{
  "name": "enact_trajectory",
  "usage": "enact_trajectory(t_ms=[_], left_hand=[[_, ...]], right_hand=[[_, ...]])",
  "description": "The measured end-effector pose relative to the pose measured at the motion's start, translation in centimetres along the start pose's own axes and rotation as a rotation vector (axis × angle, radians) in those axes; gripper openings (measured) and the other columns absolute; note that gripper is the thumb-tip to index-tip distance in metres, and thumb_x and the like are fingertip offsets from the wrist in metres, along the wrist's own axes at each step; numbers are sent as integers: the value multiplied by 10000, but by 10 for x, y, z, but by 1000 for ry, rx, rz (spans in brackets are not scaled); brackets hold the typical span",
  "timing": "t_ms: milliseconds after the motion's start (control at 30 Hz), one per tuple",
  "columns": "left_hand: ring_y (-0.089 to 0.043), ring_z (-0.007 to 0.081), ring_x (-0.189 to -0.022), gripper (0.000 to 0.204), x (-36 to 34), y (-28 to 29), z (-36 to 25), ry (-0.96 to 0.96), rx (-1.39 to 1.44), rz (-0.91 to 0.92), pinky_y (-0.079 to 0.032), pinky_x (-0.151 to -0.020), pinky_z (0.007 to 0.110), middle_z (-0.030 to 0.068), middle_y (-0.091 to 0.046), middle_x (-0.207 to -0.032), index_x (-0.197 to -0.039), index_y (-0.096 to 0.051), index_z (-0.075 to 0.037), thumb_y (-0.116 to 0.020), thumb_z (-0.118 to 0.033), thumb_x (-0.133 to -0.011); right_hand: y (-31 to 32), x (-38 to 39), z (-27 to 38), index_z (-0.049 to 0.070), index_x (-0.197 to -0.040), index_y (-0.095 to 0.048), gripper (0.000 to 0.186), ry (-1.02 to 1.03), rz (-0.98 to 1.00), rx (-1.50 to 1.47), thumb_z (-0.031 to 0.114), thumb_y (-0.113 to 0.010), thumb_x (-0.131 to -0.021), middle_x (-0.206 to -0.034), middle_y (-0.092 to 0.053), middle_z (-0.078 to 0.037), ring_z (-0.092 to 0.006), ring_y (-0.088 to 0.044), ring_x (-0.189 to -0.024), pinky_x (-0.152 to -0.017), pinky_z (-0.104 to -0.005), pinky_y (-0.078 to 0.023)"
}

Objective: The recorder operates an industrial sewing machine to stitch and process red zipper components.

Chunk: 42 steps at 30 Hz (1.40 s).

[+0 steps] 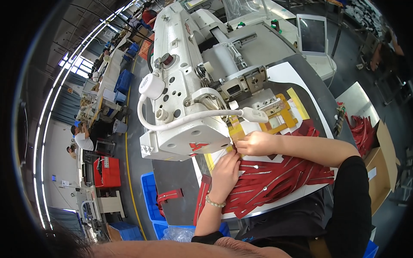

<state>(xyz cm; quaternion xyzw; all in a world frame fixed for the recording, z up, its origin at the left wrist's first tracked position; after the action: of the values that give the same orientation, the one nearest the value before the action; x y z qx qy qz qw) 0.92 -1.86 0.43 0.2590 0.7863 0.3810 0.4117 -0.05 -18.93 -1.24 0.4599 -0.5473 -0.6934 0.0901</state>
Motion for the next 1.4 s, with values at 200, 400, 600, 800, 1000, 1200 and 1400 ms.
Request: enact_trajectory(t_ms=[200,400,600,800,1000,1200,1400], left_hand=[[-566,283,-1111,411,1,-9,-10,-46,-190,118,-432,-948,387,158,-621,-1146,-1151,-592,19,-577,-38,-744],[-604,285,-1031,321,-2,-7,-3,-28,-100,54,-450,-902,389,141,-642,-1103,-1054,-617,-15,-581,4,-736],[-633,264,-1030,253,1,1,10,19,56,15,-490,-869,377,138,-667,-1087,-994,-642,-16,-593,10,-747],[-670,260,-954,224,-1,16,13,45,68,-49,-524,-795,363,128,-694,-990,-943,-650,-17,-592,42,-736],[-678,267,-927,214,-6,20,10,16,47,-67,-534,-774,358,134,-697,-959,-914,-653,-8,-591,53,-718],[-681,274,-914,219,-9,21,7,-1,54,-54,-544,-766,357,141,-696,-953,-910,-648,0,-592,53,-706],[-681,270,-911,210,-13,20,6,-20,75,-49,-545,-772,355,140,-696,-953,-896,-653,-1,-597,50,-700]], right_hand=[[8,3,-1,-5,-925,-635,232,-35,111,-31,113,-628,-725,-956,-623,-73,-206,-668,-892,-750,-309,-566],[13,16,-12,55,-911,-680,207,-62,-20,-116,115,-624,-721,-1054,-657,-55,-162,-645,-814,-744,-303,-512],[18,16,-10,75,-980,-702,278,-103,-44,-156,100,-632,-711,-1079,-677,-23,-152,-606,-857,-747,-295,-473],[19,16,-10,71,-1021,-699,362,-126,-58,-174,75,-663,-661,-1095,-677,-8,-156,-596,-862,-725,-313,-487],[19,15,-11,82,-1020,-698,367,-143,-30,-196,82,-674,-654,-1094,-675,-5,-160,-592,-867,-726,-319,-491],[19,15,-11,93,-1034,-693,387,-111,8,-188,110,-699,-648,-1117,-658,7,-162,-579,-901,-733,-322,-492],[15,15,-13,92,-1038,-685,383,-92,55,-202,131,-700,-657,-1140,-636,6,-169,-564,-948,-766,-334,-488]])
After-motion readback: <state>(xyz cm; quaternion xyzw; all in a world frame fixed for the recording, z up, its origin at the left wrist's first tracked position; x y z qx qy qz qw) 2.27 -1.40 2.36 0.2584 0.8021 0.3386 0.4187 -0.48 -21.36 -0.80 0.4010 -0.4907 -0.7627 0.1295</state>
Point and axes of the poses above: each hand's wrist, its own x-axis away from the middle knuckle, its own y-axis out of the back of the hand, z = x × y, the point moved 3 cm from there along -x, towards the middle knuckle
